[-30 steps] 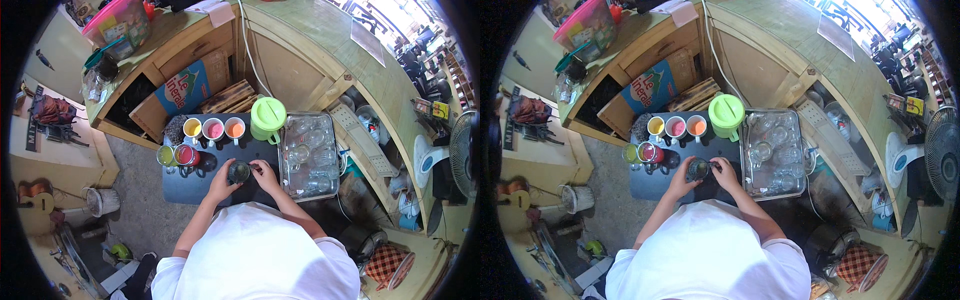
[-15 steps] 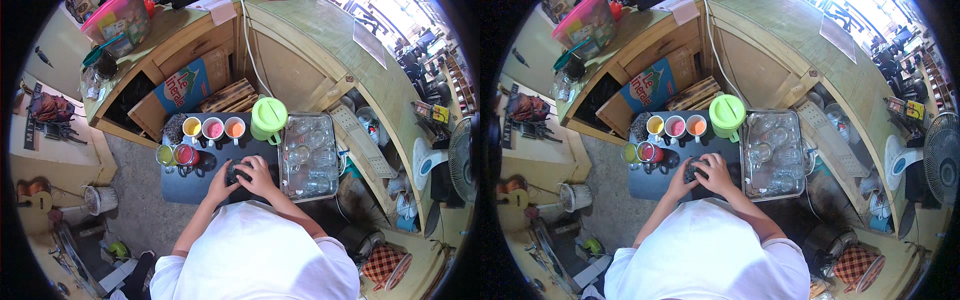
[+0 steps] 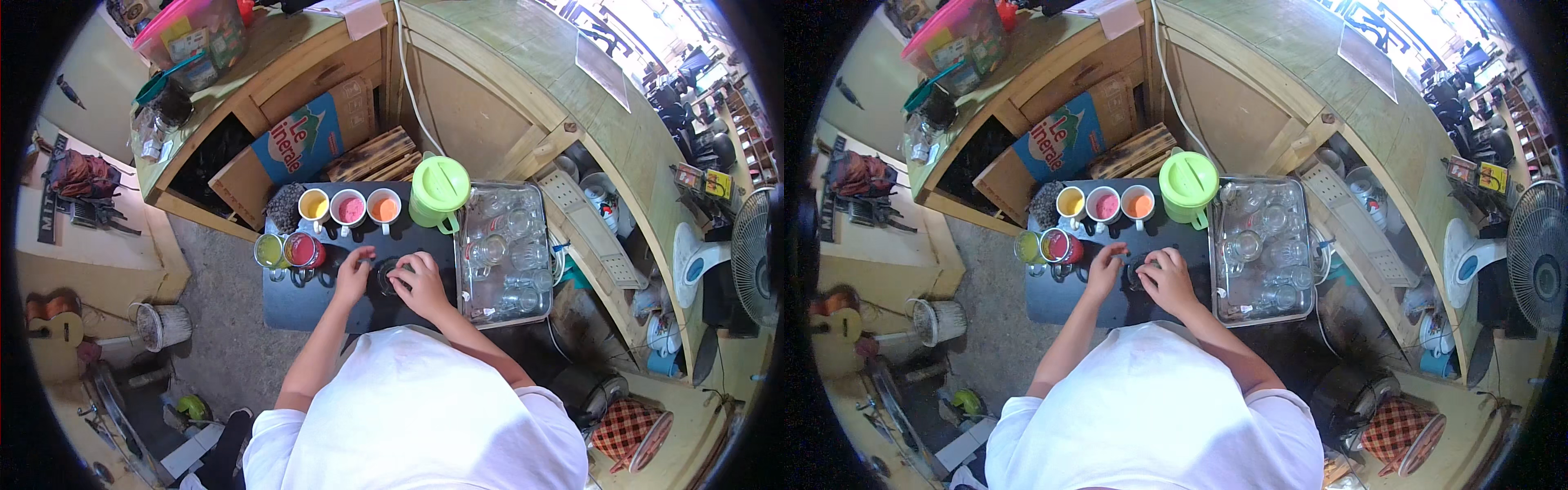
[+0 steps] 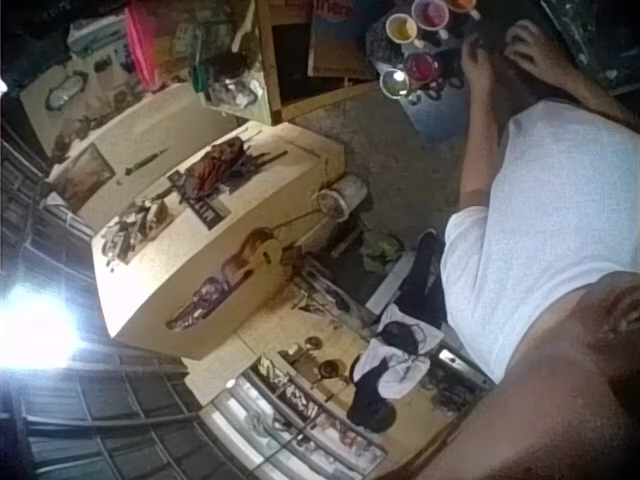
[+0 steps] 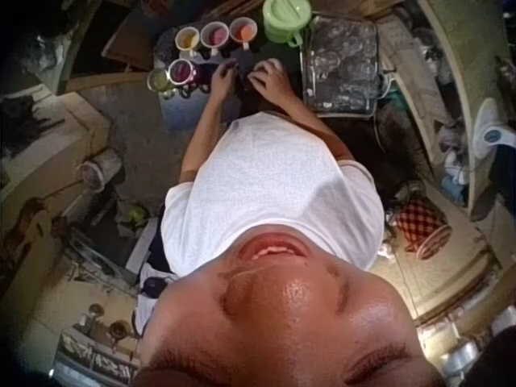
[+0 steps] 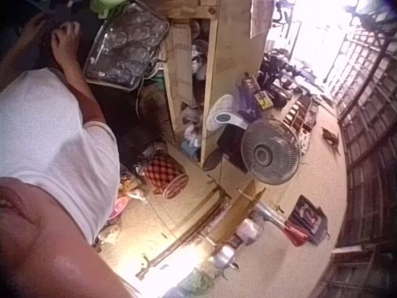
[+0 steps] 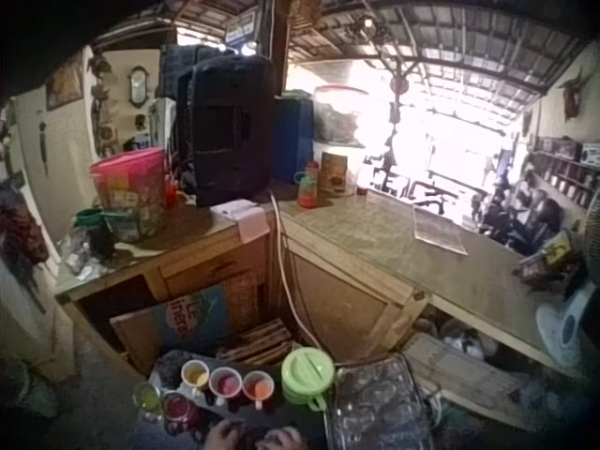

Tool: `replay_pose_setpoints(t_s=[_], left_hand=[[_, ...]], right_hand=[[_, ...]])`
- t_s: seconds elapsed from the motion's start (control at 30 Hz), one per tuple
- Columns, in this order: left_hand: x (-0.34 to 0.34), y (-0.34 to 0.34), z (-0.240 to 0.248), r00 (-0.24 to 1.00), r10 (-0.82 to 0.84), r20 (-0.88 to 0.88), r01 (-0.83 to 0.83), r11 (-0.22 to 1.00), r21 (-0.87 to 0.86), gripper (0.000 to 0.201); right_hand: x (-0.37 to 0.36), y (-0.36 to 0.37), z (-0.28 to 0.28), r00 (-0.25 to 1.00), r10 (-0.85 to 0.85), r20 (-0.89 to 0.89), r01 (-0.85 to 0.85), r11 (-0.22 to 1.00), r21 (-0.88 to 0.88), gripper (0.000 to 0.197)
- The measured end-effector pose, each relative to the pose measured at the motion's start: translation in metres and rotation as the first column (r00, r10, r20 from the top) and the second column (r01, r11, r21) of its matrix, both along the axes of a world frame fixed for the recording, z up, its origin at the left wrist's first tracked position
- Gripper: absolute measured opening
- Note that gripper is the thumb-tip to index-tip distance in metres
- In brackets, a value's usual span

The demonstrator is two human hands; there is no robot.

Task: Preparing flavored drinks by measuring powder/liquid and stirring.

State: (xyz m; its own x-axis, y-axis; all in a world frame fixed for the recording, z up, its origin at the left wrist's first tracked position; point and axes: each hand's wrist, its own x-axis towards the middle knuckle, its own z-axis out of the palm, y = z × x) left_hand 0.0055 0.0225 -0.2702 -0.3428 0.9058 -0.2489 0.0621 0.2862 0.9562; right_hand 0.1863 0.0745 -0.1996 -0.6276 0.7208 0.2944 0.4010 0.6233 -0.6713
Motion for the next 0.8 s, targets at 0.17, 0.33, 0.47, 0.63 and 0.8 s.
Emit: replay_pose_setpoints(t_s=[0.17,0.33,0.47,0.63,0.8], left_hand=[[-0.008,0.038,-0.019,0.993,0.011,0.121,0.007,0.989,-0.149,0.034],[-0.001,0.061,-0.017,0.98,-0.08,0.181,0.132,0.946,-0.296,0.046],[-0.001,0.069,-0.016,0.945,-0.074,0.319,0.186,0.922,-0.338,0.039],[0.002,0.072,-0.011,0.945,-0.085,0.315,0.203,0.909,-0.364,0.036],[-0.002,0.076,-0.01,0.972,0.007,0.236,0.107,0.879,-0.465,0.037]], right_hand=[[0.009,-0.002,0.004,0.997,-0.063,-0.043,0.063,0.998,0.003,0.011],[0.025,-0.008,0.0,0.989,-0.135,-0.065,0.136,0.99,0.017,0.009],[0.032,-0.014,0.0,0.979,-0.191,-0.071,0.194,0.98,0.036,0.008],[0.034,-0.02,-0.001,0.97,-0.235,-0.065,0.236,0.972,0.012,0.008],[0.033,-0.022,0.002,0.969,-0.241,-0.047,0.242,0.97,0.014,0.008]])
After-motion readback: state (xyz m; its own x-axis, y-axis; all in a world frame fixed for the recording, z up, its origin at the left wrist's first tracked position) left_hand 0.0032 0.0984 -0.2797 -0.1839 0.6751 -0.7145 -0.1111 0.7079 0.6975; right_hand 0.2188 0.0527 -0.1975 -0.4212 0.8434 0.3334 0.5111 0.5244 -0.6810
